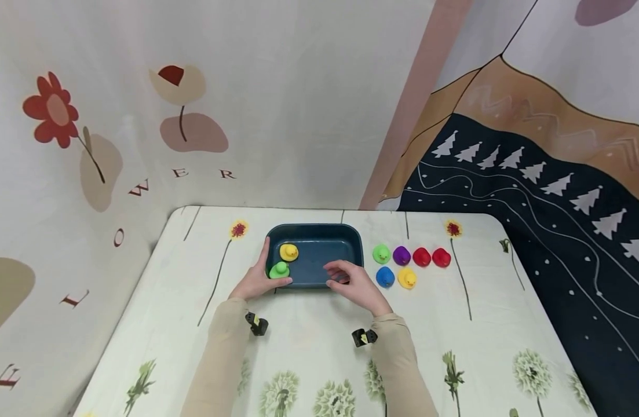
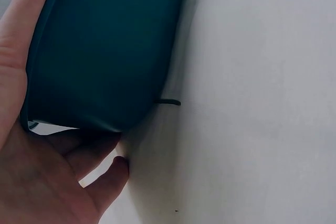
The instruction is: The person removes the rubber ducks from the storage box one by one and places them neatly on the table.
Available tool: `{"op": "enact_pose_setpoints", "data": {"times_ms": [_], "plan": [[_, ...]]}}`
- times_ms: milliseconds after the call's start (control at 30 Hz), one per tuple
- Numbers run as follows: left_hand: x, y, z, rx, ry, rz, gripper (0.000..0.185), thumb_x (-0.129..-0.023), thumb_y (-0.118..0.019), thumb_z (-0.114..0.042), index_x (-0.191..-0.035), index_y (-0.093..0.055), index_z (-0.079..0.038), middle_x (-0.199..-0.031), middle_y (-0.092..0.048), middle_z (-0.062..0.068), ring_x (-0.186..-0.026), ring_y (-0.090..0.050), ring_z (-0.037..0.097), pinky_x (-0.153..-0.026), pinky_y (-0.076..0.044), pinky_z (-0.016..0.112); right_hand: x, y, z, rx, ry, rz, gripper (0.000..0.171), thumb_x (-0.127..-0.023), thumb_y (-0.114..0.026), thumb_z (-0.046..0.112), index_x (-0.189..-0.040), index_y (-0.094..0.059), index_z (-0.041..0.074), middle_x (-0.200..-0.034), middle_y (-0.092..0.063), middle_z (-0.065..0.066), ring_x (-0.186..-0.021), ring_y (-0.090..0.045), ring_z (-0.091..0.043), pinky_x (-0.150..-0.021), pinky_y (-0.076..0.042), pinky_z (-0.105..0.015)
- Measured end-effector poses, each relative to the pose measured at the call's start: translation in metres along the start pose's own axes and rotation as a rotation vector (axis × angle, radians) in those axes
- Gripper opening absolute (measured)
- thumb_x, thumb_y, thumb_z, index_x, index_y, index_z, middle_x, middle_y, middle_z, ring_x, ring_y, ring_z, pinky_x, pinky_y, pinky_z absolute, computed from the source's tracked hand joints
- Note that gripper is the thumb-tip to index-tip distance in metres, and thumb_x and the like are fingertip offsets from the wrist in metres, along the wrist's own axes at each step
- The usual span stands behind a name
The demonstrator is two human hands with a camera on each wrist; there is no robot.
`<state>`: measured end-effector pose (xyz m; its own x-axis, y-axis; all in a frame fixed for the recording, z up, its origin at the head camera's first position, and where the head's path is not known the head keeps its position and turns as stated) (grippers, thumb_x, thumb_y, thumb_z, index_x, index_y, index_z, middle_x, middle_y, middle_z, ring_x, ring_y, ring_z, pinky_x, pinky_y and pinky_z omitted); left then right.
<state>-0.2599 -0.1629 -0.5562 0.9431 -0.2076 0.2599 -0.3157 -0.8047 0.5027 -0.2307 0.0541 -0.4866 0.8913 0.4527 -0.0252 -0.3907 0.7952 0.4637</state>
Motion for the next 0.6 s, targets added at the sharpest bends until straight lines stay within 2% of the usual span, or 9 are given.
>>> {"op": "enact_pose_setpoints", "data": {"times_ms": [233, 367, 600], "plan": [[0.001, 0.0, -0.001, 0.003, 0.006, -0.01, 0.117, -0.083, -0.078, -0.033, -0.152, 0.017, -0.036, -0.158, -0.009, 0.021, -0.134, -0.029, 0.049, -0.106, -0.026, 0.062, -0.007, -0.014, 0.012, 0.014, 0.019, 0.093, 0.031, -0.094, -0.064, 0.015, -0.123, -0.061, 0.006, -0.116, -0.063, -0.014, -0.1, -0.06, -0.021, -0.086, -0.05, -0.037], [0.002, 0.0, -0.001, 0.014, 0.011, -0.008, 0.117, -0.083, -0.078, -0.032, -0.152, 0.017, -0.035, -0.158, -0.008, 0.021, -0.135, -0.027, 0.048, -0.107, -0.024, 0.061, -0.014, -0.021, 0.014, 0.026, 0.019, 0.15, 0.033, -0.094, -0.064, 0.017, -0.125, -0.061, 0.007, -0.117, -0.063, -0.009, -0.101, -0.059, -0.019, -0.088, -0.049, -0.035], [0.001, -0.001, -0.001, 0.012, 0.013, -0.012, 0.117, -0.082, -0.078, -0.033, -0.153, 0.016, -0.034, -0.158, -0.01, 0.021, -0.134, -0.029, 0.05, -0.106, -0.026, 0.063, -0.032, -0.035, 0.016, -0.02, -0.009, 0.208, 0.032, -0.094, -0.064, 0.019, -0.125, -0.061, 0.008, -0.12, -0.062, -0.014, -0.103, -0.059, -0.016, -0.09, -0.048, -0.031]]}}
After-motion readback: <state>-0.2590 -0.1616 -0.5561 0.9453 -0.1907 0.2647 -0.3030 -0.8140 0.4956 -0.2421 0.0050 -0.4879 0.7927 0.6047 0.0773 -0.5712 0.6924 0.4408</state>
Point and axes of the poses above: each hand's wrist, its own x-axis away from the middle knuckle, its own y-axis out of the back of the hand, z = x × y, the point moved 10 cm from there along -x, towards the middle knuckle
